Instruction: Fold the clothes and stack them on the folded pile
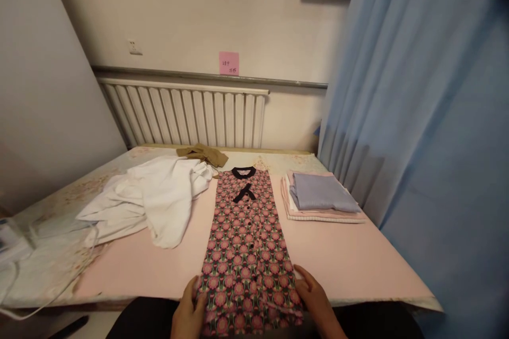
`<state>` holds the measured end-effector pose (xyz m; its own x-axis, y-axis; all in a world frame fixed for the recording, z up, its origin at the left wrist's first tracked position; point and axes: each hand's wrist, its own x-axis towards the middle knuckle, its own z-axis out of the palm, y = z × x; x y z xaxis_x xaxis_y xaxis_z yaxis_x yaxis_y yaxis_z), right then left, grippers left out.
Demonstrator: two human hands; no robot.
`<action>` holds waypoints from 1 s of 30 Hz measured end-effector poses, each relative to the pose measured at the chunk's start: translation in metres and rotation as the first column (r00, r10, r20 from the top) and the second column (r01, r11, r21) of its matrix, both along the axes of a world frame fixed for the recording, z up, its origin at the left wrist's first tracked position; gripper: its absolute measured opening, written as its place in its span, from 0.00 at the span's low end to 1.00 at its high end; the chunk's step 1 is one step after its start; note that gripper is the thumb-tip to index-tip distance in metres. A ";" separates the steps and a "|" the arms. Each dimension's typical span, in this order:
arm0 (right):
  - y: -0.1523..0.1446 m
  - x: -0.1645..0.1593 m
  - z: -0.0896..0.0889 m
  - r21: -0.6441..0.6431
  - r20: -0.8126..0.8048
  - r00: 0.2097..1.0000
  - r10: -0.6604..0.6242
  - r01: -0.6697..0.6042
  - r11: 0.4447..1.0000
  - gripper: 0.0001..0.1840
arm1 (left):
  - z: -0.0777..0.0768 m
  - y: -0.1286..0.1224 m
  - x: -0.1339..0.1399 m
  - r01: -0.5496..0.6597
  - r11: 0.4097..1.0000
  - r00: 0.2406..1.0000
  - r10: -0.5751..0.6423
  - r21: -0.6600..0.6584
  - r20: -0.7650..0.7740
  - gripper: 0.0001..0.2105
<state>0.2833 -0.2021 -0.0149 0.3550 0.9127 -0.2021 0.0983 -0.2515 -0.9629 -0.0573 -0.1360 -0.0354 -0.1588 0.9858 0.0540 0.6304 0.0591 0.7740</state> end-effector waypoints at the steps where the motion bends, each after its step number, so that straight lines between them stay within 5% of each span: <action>1: -0.004 -0.001 0.000 -0.004 0.005 1.000 -0.002 0.002 1.000 0.37 | -0.002 -0.003 -0.002 -0.012 0.999 1.000 0.012 -0.037 0.008 0.25; 5: -0.017 -0.004 0.004 0.033 -0.032 0.998 0.058 -0.057 0.998 0.42 | -0.009 -0.010 -0.013 0.055 0.997 0.998 -0.053 -0.062 0.038 0.26; 11: -0.023 -0.004 0.003 0.053 0.067 0.979 0.191 -0.194 0.980 0.27 | -0.017 -0.013 -0.020 0.190 0.975 0.956 -0.157 -0.115 0.249 0.26; 19: -0.031 0.002 0.008 0.105 0.122 0.951 0.285 -0.297 0.949 0.22 | -0.009 -0.012 -0.025 0.315 0.947 0.894 -0.272 -0.068 0.355 0.20; 26: -0.030 0.000 0.006 0.226 0.501 0.842 0.200 -0.351 0.909 0.18 | 0.002 -0.011 -0.033 0.552 0.818 0.833 -0.549 0.164 -0.065 0.25; 30: -0.023 0.000 0.005 0.259 0.699 0.701 0.141 -0.432 0.864 0.15 | 0.014 -0.001 -0.034 0.632 0.753 0.759 -0.554 0.183 -0.341 0.26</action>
<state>0.2834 -0.2254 -0.0094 -0.0311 0.9360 0.3505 0.7239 0.2629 -0.6379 -0.0908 -0.1373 -0.0212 0.5111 0.8110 0.2848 0.6362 -0.5797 0.5091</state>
